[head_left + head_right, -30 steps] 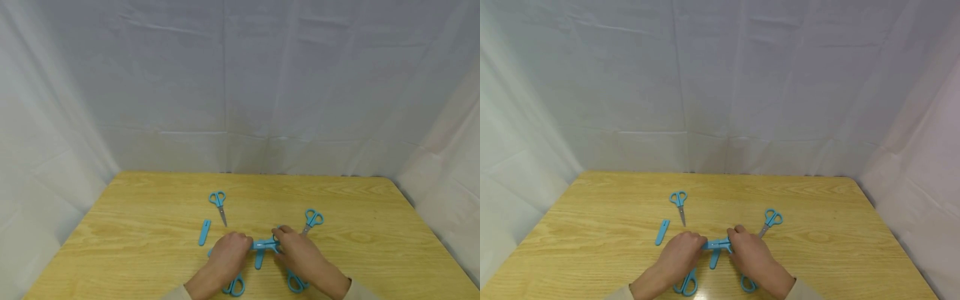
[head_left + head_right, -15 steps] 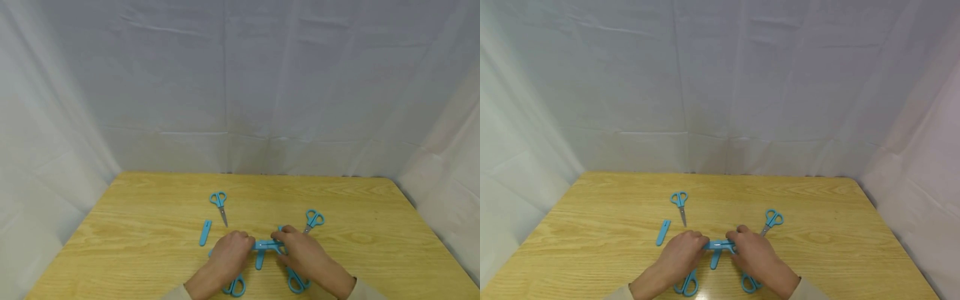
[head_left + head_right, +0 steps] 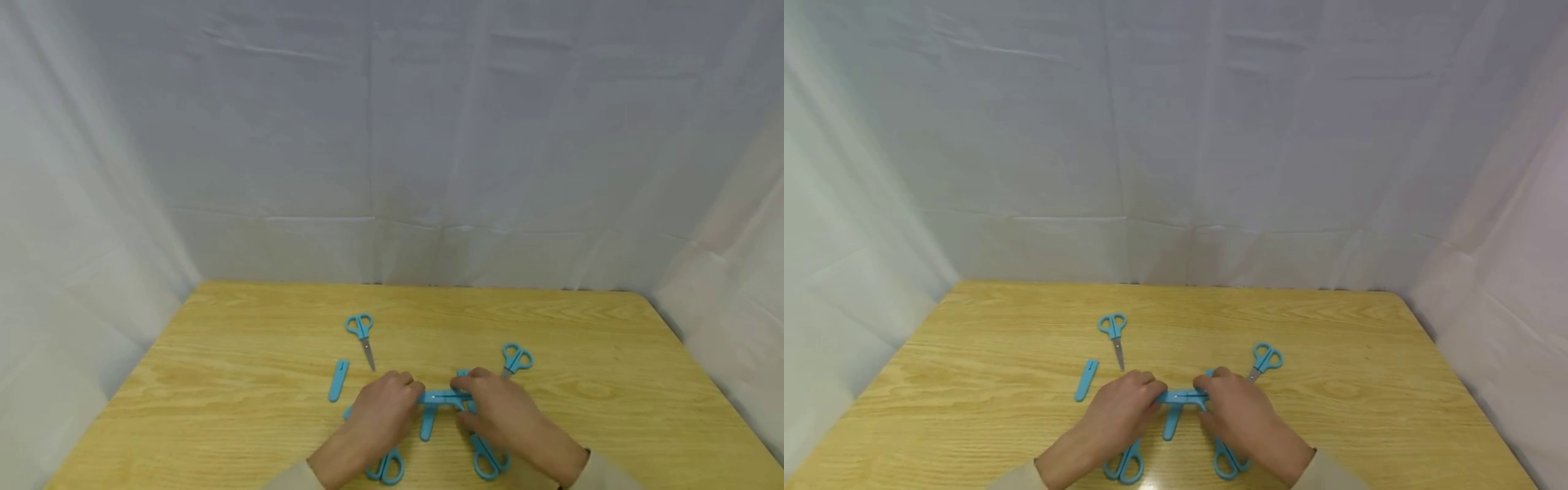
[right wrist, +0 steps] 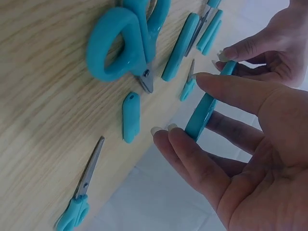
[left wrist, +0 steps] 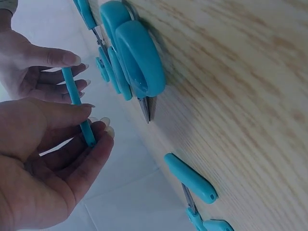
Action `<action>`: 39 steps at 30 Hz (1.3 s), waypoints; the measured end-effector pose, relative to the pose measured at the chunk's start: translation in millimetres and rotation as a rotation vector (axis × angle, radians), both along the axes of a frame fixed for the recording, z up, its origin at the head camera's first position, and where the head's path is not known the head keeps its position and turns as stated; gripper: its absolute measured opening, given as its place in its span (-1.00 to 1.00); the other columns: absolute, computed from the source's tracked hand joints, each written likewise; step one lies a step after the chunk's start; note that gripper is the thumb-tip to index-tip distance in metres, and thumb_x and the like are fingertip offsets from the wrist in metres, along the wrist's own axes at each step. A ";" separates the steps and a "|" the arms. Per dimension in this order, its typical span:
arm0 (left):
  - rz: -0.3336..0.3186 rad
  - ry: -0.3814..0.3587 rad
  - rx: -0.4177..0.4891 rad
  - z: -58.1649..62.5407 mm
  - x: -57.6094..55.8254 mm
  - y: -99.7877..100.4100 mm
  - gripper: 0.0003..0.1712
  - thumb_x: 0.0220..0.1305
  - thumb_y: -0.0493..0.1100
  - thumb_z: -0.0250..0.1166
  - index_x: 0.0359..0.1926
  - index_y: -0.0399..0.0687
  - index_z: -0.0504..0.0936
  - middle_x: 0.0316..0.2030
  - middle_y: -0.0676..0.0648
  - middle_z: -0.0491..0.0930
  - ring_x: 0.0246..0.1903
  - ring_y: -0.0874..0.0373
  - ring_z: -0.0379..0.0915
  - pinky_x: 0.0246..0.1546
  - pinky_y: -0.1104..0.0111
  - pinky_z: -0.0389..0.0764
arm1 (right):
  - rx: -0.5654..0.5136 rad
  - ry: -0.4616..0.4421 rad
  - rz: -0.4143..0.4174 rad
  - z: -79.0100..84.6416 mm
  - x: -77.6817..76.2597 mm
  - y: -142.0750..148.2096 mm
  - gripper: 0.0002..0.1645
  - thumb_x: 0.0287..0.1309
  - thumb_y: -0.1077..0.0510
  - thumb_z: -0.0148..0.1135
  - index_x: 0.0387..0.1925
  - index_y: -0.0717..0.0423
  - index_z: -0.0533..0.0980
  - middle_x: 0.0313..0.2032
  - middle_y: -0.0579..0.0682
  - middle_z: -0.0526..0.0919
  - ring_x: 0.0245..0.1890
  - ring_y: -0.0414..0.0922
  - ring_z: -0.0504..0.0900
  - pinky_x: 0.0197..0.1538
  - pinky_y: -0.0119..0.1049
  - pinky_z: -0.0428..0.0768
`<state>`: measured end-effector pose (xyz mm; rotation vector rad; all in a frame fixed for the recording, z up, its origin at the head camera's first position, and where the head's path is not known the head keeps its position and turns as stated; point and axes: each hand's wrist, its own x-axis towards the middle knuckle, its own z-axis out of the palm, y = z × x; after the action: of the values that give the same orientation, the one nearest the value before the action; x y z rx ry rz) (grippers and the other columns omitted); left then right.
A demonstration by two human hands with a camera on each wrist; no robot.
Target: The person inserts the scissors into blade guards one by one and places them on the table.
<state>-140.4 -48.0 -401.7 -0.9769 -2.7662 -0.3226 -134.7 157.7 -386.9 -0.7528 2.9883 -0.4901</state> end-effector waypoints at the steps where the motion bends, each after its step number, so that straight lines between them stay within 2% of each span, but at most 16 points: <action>1: -0.008 0.011 0.003 -0.2 -1.1 0.6 -0.92 0.13 -0.26 0.36 -0.31 -0.05 0.68 -0.45 0.07 0.56 -0.45 0.26 0.46 -0.54 0.52 0.47 | -0.008 0.007 -0.002 0.6 -0.3 1.3 -0.51 -0.06 0.13 0.47 -0.03 0.15 0.58 -0.13 0.15 0.61 -0.20 0.07 0.62 -0.23 -0.06 0.61; 6: -0.064 0.099 0.010 -1.0 -7.8 3.8 -0.94 0.16 -0.20 0.32 -0.30 -0.01 0.66 -0.44 0.09 0.54 -0.49 0.29 0.42 -0.57 0.53 0.42 | -0.027 0.050 -0.020 1.0 -4.3 9.2 -0.54 -0.02 0.10 0.45 -0.05 0.14 0.59 -0.17 0.09 0.61 -0.28 -0.03 0.62 -0.31 -0.18 0.61; 9: -0.084 0.115 -0.012 0.0 -11.4 6.7 -0.86 0.19 -0.12 0.32 -0.21 0.01 0.64 -0.39 0.09 0.56 -0.46 0.28 0.44 -0.53 0.50 0.44 | -0.018 0.046 -0.061 1.6 -6.1 14.7 -0.52 -0.05 0.11 0.47 -0.03 0.10 0.58 -0.14 0.08 0.59 -0.30 -0.07 0.62 -0.33 -0.19 0.61; 13: -0.072 0.124 -0.041 1.5 -14.1 10.6 -0.61 0.22 0.03 0.31 0.04 0.03 0.57 -0.23 0.06 0.59 -0.35 0.22 0.51 -0.43 0.41 0.53 | -0.006 0.036 -0.117 3.6 -9.3 25.3 -0.51 -0.05 0.14 0.47 -0.01 0.05 0.56 -0.07 0.10 0.58 -0.24 -0.03 0.63 -0.29 -0.14 0.62; 16: -0.049 0.142 -0.038 1.7 -15.6 13.3 -0.45 0.24 0.12 0.27 0.18 0.03 0.48 -0.08 0.02 0.57 -0.22 0.16 0.53 -0.29 0.31 0.57 | -0.023 0.045 -0.128 5.0 -12.5 38.3 -0.52 -0.02 0.14 0.45 -0.01 0.06 0.56 -0.03 0.10 0.58 -0.12 0.05 0.62 -0.21 -0.08 0.61; 20: -0.036 0.164 -0.034 1.2 -17.5 15.7 -0.38 0.25 0.20 0.21 0.24 0.03 0.45 0.05 -0.04 0.53 -0.06 0.09 0.50 -0.14 0.22 0.55 | -0.033 0.082 -0.129 3.9 -17.8 60.1 -0.53 0.00 0.12 0.44 -0.01 0.09 0.55 -0.06 0.10 0.60 -0.13 0.05 0.62 -0.21 -0.07 0.61; 22: -0.042 0.169 -0.036 0.8 -18.9 16.9 -0.37 0.27 0.23 0.18 0.25 0.03 0.45 0.09 -0.07 0.51 -0.01 0.07 0.48 -0.08 0.19 0.54 | -0.025 0.087 -0.142 3.2 -20.2 71.0 -0.53 0.02 0.11 0.43 0.00 0.10 0.54 -0.08 0.12 0.61 -0.20 0.03 0.64 -0.25 -0.08 0.61; 29: -0.074 0.119 -0.040 -1.4 -24.1 22.8 -0.36 0.32 0.27 0.07 0.29 0.07 0.41 0.20 -0.11 0.42 0.14 0.02 0.37 0.06 0.13 0.45 | -0.005 -0.023 -0.243 3.0 -24.9 104.1 -0.47 0.09 0.01 0.36 0.07 0.15 0.51 -0.05 0.16 0.60 -0.17 0.10 0.61 -0.22 0.04 0.57; 32: -0.096 0.102 -0.052 -3.3 -27.3 27.0 -0.36 0.33 0.28 0.05 0.30 0.10 0.40 0.23 -0.10 0.40 0.19 0.03 0.32 0.12 0.12 0.39 | 0.019 -0.038 -0.272 2.4 -27.3 118.9 -0.45 0.11 -0.04 0.34 0.06 0.18 0.50 -0.09 0.16 0.62 -0.17 0.12 0.61 -0.25 0.05 0.57; 39: -0.182 0.157 -0.101 -7.4 -34.0 39.9 -0.37 0.33 0.32 0.00 0.29 0.18 0.42 0.25 -0.06 0.38 0.23 0.05 0.27 0.20 0.17 0.30 | 0.031 -0.079 -0.336 -2.1 -35.5 157.2 -0.37 0.13 -0.11 0.30 0.06 0.28 0.48 -0.16 0.24 0.64 -0.24 0.15 0.63 -0.41 -0.03 0.57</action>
<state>-174.4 -8.1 -409.0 -1.2260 -2.5799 -0.1267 -170.2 314.9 -389.0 -0.2207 3.0467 -0.4673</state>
